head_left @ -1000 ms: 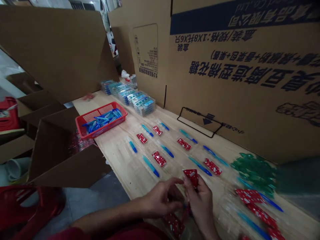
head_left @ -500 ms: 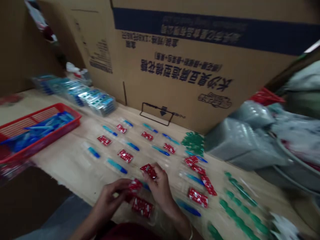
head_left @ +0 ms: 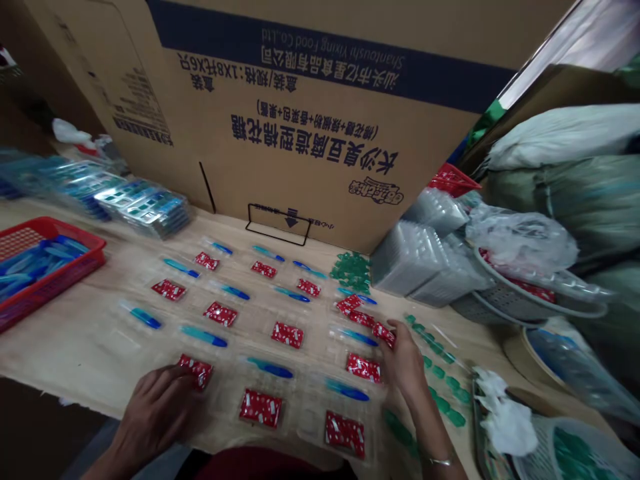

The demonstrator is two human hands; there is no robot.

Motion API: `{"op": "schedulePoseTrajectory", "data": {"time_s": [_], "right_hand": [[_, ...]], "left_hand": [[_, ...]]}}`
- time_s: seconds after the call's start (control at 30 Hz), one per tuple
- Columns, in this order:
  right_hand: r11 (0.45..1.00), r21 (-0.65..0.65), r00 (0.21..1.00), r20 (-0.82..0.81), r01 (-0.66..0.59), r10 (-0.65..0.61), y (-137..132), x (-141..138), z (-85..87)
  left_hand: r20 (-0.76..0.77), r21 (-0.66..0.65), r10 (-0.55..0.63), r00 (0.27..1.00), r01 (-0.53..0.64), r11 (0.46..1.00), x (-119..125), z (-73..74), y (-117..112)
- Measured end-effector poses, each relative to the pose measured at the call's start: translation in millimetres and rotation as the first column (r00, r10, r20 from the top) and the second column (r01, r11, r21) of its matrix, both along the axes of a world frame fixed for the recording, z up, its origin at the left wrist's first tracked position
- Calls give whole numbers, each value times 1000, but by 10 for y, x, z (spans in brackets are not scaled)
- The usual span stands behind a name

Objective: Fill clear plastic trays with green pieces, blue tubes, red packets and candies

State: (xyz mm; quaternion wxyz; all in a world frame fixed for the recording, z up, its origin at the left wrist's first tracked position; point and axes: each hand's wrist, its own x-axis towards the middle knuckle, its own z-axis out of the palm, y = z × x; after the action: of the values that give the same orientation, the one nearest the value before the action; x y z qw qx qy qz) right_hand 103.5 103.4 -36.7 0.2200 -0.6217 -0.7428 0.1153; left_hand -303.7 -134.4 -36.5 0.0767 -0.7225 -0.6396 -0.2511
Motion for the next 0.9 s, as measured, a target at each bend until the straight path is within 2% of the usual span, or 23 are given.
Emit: {"op": "schedulePoseTrajectory", "data": {"time_s": [0.07,0.13,0.2,0.27,0.3,0.37,0.5,0.57,0.63,0.67,0.7,0.77,0.83,0.9], "right_hand": [[995,0,994,-21,-104,104,95,-11,86],[957,-15,957,19,-289,290,219,-72,188],[877,-49,874,71,-478,481,362,-185,279],[779,-110,773,101,-617,627,514,-313,341],[736,-147,728,115,-661,676,589,-366,360],[692,-204,675,153,-693,722,722,-423,377],[703,-210,669,218,-679,711,808,-389,391],[720,-136,695,192,-680,693,697,-411,407],[713,-51,707,96,-699,700,473,-524,425],[684,-26,683,21,-729,730,328,-611,433],[628,-21,627,-74,-778,775,171,-712,440],[478,-91,484,-259,-874,836,-147,-932,445],[449,-131,463,-384,-884,799,-414,-1138,429],[471,-165,490,-469,-866,735,-596,-1292,377]], "left_hand": [[9,33,-4,1000,4,999,55,75,106],[-3,87,-12,1000,12,996,112,131,234],[-27,128,-31,999,34,991,177,168,362],[-48,144,-53,997,59,988,245,185,462],[-50,146,-63,997,70,987,278,185,496],[-34,152,-82,996,86,985,336,164,533],[100,126,-72,992,59,990,489,113,544],[221,74,-77,972,62,995,634,152,548],[377,17,-98,921,99,995,825,242,581],[470,-43,-83,879,117,992,925,295,614],[555,-102,-83,828,167,981,1019,344,658],[707,-140,-60,704,222,965,1158,422,753],[806,-138,-64,589,292,947,1195,469,805],[841,-151,-22,541,273,950,1088,489,770]]}}
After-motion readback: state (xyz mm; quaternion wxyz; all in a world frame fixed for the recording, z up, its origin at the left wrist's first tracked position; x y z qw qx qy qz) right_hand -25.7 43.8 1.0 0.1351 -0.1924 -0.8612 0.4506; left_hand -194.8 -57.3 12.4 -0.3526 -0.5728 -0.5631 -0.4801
